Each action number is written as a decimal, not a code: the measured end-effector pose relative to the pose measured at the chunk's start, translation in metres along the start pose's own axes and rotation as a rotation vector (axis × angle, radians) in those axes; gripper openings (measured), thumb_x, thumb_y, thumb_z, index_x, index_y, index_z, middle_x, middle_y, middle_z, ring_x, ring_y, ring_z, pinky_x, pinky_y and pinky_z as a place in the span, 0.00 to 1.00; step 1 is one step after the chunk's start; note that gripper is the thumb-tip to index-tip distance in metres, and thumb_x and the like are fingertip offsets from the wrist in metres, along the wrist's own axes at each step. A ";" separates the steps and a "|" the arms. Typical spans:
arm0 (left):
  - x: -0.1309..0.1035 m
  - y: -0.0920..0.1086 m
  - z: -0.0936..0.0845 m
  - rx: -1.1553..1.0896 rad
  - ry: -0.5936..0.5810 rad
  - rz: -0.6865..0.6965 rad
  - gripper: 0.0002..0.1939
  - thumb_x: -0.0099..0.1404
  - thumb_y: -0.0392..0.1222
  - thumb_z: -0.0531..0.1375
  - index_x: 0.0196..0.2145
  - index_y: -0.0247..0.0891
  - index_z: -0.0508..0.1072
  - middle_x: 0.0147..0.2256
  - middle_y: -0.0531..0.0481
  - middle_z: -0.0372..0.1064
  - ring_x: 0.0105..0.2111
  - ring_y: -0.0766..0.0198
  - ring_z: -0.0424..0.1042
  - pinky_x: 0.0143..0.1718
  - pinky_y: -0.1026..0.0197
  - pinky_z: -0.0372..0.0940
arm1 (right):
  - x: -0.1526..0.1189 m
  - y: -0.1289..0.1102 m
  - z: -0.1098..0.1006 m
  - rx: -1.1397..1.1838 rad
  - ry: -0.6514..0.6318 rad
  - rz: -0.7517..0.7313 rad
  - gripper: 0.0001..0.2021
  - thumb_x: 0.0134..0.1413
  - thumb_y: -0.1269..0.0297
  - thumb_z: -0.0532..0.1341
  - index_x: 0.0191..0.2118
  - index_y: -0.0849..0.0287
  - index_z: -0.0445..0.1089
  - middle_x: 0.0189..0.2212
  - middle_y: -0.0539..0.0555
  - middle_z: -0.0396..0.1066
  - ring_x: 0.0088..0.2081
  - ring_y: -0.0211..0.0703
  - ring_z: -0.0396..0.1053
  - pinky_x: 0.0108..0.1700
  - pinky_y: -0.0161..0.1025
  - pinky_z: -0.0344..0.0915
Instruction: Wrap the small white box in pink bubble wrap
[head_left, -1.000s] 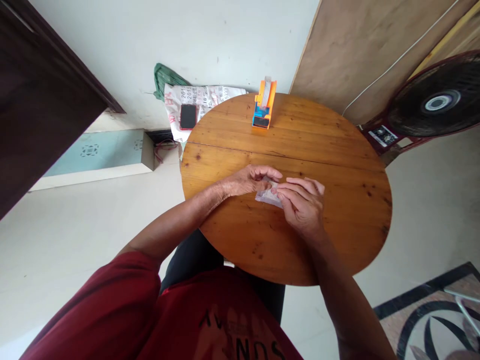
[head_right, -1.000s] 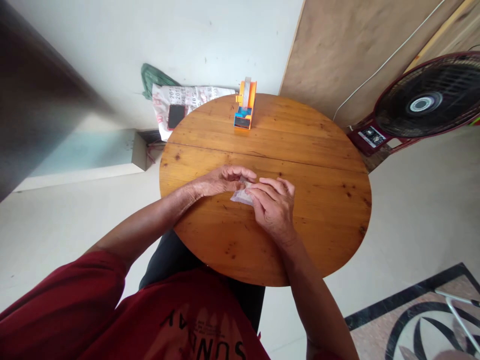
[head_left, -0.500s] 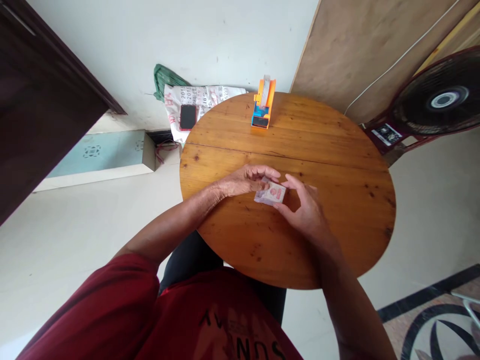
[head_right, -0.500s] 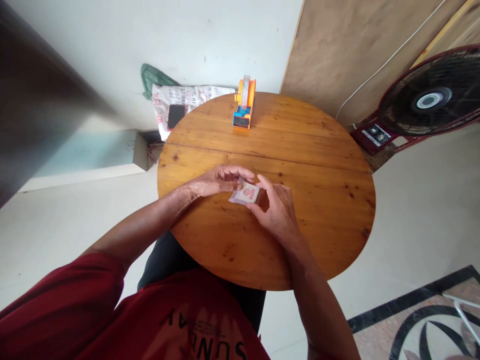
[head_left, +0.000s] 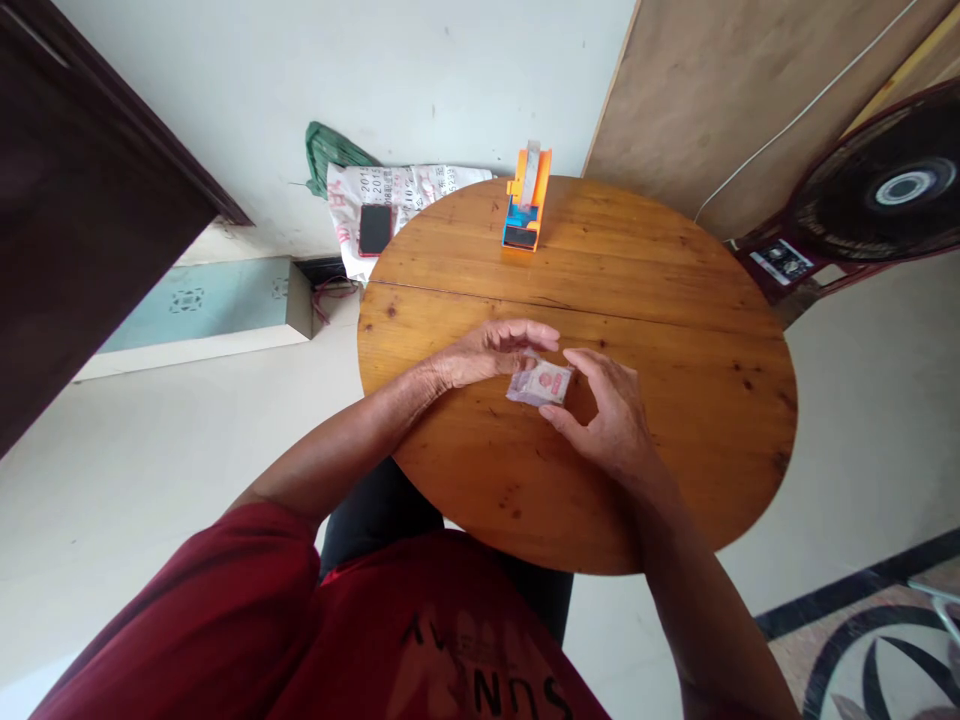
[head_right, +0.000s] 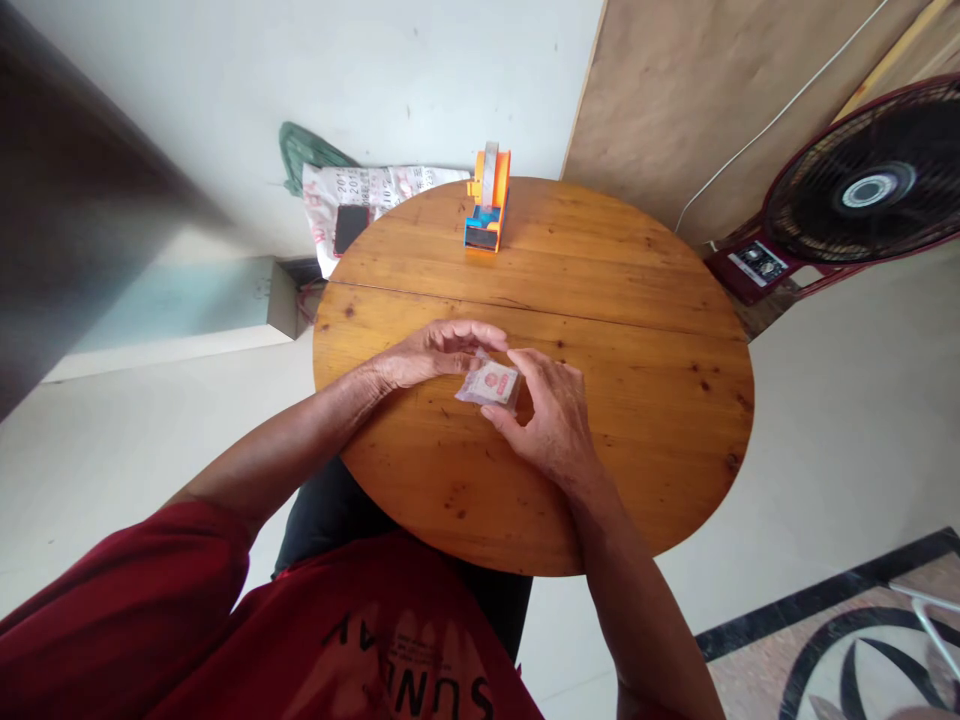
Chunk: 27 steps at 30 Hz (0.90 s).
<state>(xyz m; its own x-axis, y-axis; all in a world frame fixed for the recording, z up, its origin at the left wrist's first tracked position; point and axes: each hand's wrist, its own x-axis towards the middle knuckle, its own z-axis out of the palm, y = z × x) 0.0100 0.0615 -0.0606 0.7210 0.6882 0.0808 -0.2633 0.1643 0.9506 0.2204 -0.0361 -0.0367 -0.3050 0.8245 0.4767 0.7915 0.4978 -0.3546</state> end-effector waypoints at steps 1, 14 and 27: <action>0.000 0.001 -0.001 0.021 0.029 0.012 0.23 0.57 0.44 0.72 0.50 0.38 0.77 0.50 0.42 0.75 0.49 0.59 0.74 0.53 0.56 0.65 | 0.000 -0.001 -0.001 0.004 0.018 -0.007 0.27 0.55 0.56 0.66 0.59 0.54 0.63 0.54 0.62 0.73 0.54 0.59 0.71 0.54 0.54 0.64; -0.005 0.013 0.003 0.289 0.096 -0.090 0.22 0.56 0.42 0.69 0.48 0.33 0.76 0.37 0.49 0.74 0.36 0.65 0.72 0.43 0.60 0.65 | 0.002 0.000 0.005 -0.032 0.157 -0.040 0.09 0.56 0.65 0.66 0.43 0.53 0.72 0.44 0.54 0.77 0.45 0.49 0.75 0.51 0.48 0.63; -0.005 0.014 0.004 0.312 0.004 -0.065 0.23 0.58 0.44 0.68 0.50 0.34 0.74 0.36 0.49 0.75 0.33 0.67 0.71 0.36 0.64 0.64 | 0.008 -0.006 0.006 -0.116 0.145 -0.010 0.03 0.60 0.63 0.64 0.39 0.50 0.76 0.41 0.52 0.79 0.43 0.48 0.75 0.50 0.49 0.63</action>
<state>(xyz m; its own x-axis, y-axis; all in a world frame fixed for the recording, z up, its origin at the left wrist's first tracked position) 0.0058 0.0575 -0.0468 0.7270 0.6864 0.0166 -0.0076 -0.0162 0.9998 0.2101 -0.0309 -0.0357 -0.2404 0.7677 0.5940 0.8471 0.4648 -0.2578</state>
